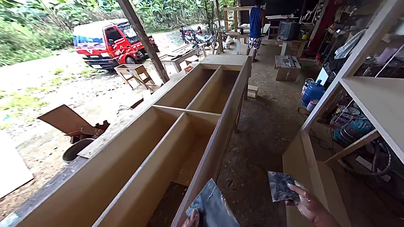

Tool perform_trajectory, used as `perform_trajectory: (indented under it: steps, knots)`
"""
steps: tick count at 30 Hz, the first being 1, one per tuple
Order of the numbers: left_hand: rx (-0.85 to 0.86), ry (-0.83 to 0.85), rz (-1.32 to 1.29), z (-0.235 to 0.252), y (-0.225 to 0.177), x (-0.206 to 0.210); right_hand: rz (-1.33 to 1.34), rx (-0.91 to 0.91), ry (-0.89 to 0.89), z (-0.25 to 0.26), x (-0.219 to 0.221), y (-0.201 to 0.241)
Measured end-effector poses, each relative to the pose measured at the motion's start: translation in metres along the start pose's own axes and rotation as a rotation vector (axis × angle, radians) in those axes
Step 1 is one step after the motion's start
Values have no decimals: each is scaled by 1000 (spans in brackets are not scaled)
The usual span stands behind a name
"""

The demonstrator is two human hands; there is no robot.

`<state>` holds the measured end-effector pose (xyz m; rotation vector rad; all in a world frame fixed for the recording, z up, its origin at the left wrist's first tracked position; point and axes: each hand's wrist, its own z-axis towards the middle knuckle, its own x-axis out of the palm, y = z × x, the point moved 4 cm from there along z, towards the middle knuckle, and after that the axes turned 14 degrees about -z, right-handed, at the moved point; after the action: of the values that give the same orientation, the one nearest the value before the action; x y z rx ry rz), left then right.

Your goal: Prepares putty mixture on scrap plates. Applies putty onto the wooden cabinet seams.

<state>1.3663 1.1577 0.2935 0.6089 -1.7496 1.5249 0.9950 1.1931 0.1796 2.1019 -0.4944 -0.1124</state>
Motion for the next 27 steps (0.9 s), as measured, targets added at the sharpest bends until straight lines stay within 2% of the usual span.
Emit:
perform_trajectory:
  steps: [4, 8, 10, 12, 15, 17, 20, 22, 24, 26, 27]
  knots:
    - [-54, -109, 42, 77, 28, 24, 163, -52, -178, 58, -48, 38]
    - [-64, -158, 74, 161, 44, 54, 317, 15, -235, 121, -59, 56]
    - [-46, -172, 73, 212, 50, 64, 254, -9, -228, 155, -59, 80]
    - [-48, -123, 51, 265, 56, 67, 44, -102, -231, 194, -59, 118]
    - [-73, -99, 8, 351, 64, 75, -388, -345, -290, 264, -52, 202]
    - [-74, -140, -6, 392, 65, 80, -697, -506, -289, 299, -38, 266]
    - [53, -273, 35, 443, 43, 83, -1024, -760, -140, 358, 13, 376]
    - [168, -357, 104, 458, 16, 76, -1096, -764, -46, 400, 50, 442]
    - [293, -389, 145, 456, -8, 50, -1136, -733, -13, 451, 85, 500]
    - [412, -446, 130, 435, -21, 12, -1160, -687, 46, 513, 121, 549]
    - [488, -528, 141, 416, -20, -11, -1153, -675, 73, 550, 141, 573]
